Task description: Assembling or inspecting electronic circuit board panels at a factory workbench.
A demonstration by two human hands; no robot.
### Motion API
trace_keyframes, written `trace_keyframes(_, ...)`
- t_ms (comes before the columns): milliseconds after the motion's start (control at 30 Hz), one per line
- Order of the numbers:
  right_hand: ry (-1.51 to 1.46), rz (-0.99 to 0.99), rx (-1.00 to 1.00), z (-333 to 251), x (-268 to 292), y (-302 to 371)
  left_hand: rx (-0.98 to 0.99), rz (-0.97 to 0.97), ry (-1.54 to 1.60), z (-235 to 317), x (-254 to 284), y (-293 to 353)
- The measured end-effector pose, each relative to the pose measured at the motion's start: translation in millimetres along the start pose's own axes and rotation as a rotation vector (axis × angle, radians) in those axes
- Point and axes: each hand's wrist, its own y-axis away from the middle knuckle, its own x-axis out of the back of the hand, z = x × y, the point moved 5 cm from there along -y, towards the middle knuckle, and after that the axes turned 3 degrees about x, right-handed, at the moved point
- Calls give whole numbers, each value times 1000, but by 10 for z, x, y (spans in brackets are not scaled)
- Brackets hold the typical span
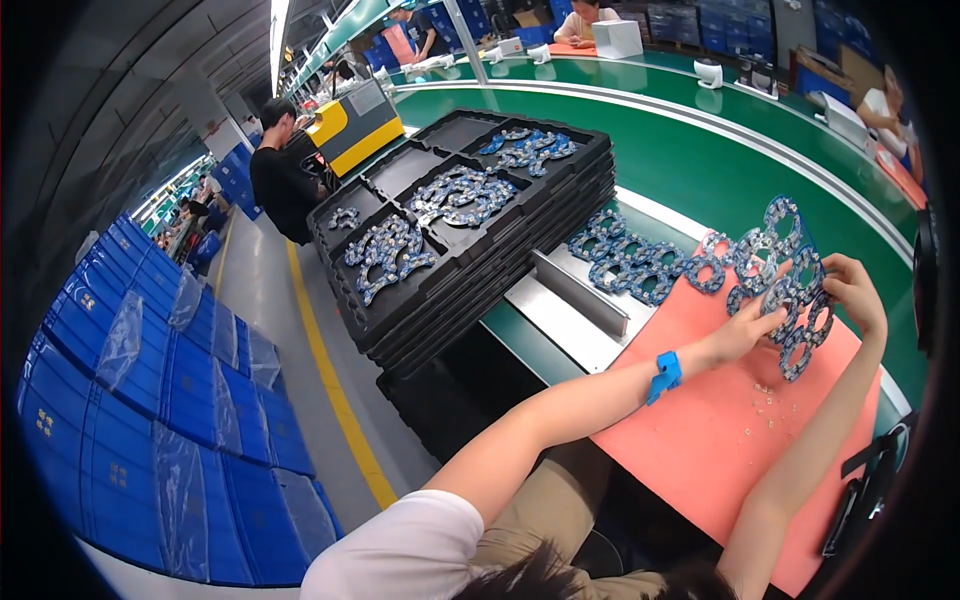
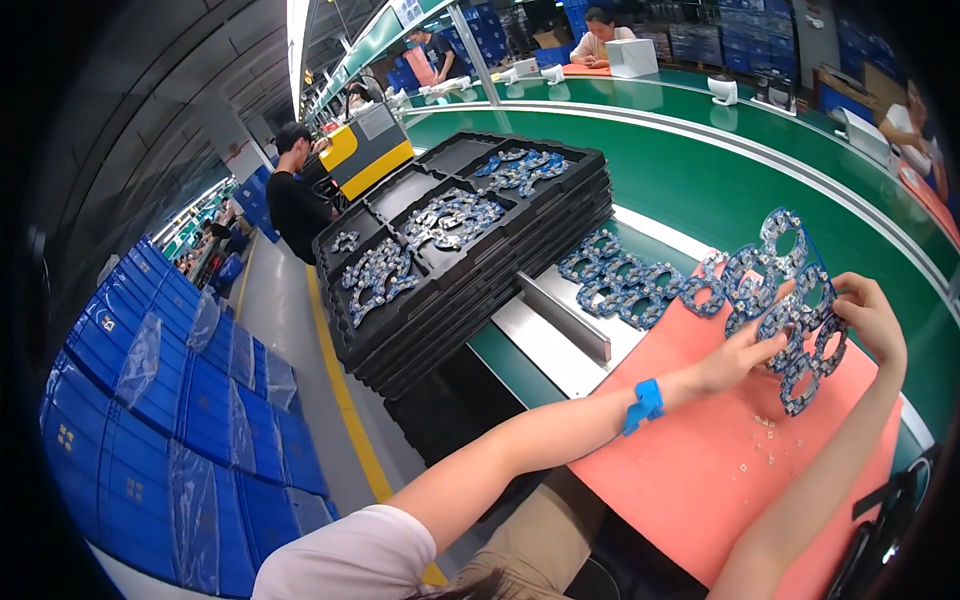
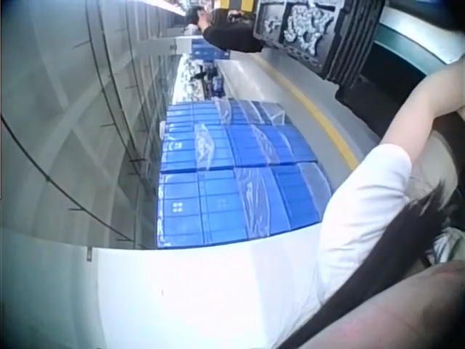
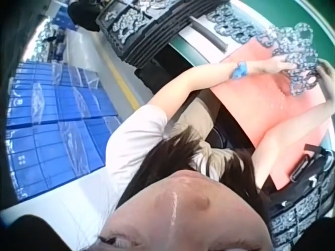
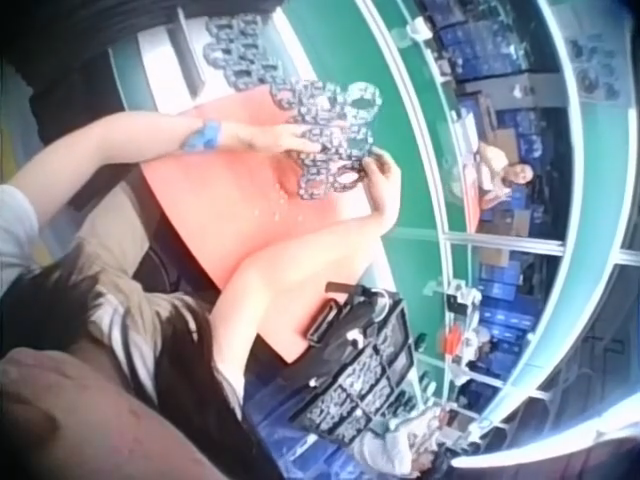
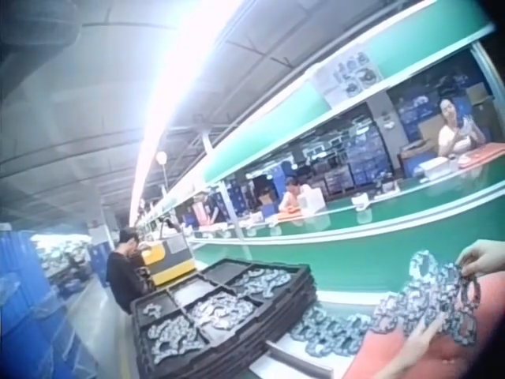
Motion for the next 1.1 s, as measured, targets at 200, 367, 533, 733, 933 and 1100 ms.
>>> trace_keyframes(200,74,11,2,2,11,-10,34,6,32,-137,-48,-20)
trace_keyframes(367,306,154,29,-8,114,-31,-169,68,-15,29,32,-20)
trace_keyframes(533,317,368,312,-510,263,175,-206,83,-62,60,10,14)
trace_keyframes(733,74,490,516,-1367,-77,513,-217,255,-656,-198,279,30)
trace_keyframes(933,478,309,486,-1144,-449,655,-136,290,-421,44,331,52)
trace_keyframes(1100,599,327,287,-113,-322,1222,-311,355,-368,239,-38,32)
